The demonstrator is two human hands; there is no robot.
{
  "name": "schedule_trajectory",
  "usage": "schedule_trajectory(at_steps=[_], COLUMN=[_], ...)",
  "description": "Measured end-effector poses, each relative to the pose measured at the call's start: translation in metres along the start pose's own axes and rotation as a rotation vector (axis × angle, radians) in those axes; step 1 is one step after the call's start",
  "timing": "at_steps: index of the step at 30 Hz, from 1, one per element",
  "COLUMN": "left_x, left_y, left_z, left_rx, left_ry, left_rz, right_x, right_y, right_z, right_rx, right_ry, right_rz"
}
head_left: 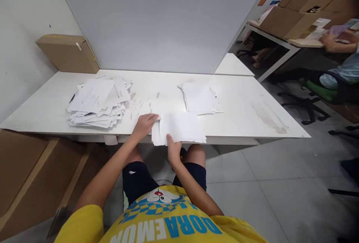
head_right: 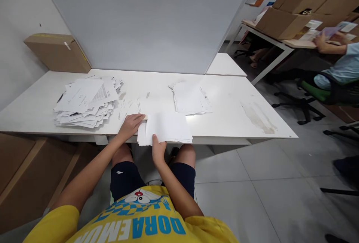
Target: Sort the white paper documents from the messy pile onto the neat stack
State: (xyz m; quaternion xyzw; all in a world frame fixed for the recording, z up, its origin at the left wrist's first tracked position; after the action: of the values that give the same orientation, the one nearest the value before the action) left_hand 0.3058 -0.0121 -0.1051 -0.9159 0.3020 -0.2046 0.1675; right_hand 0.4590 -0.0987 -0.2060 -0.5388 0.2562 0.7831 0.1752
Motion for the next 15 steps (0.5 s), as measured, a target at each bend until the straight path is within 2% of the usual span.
schedule_trajectory(at_steps=[11,15], left_x=[-0.005,-0.004], left_y=[0.003,0.001], left_z=[-0.011,-0.012], left_rx=[0.095,0.091], left_ry=[0.056,0.06], left_rz=[-0.056,-0.069], right_x=[-0.002,-0.006], right_y=[0.004,0.006], right_z=[-0.002,-0.005], right_rx=[0.036,0.059], right_ry=[0.084,0.073], right_rz=[-0.02,-0.03])
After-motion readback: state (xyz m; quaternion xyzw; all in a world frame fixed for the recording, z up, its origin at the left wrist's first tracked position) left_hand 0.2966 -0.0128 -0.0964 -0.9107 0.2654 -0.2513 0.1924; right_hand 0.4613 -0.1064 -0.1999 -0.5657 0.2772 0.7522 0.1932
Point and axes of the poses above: each hand's wrist, its own y-axis away from the middle knuckle, its own z-axis out of the palm, x = y × z, the point moved 10 cm from there along -y, towards the middle knuckle, and after that the axes turned 3 degrees about -z, right-handed, at the moved point
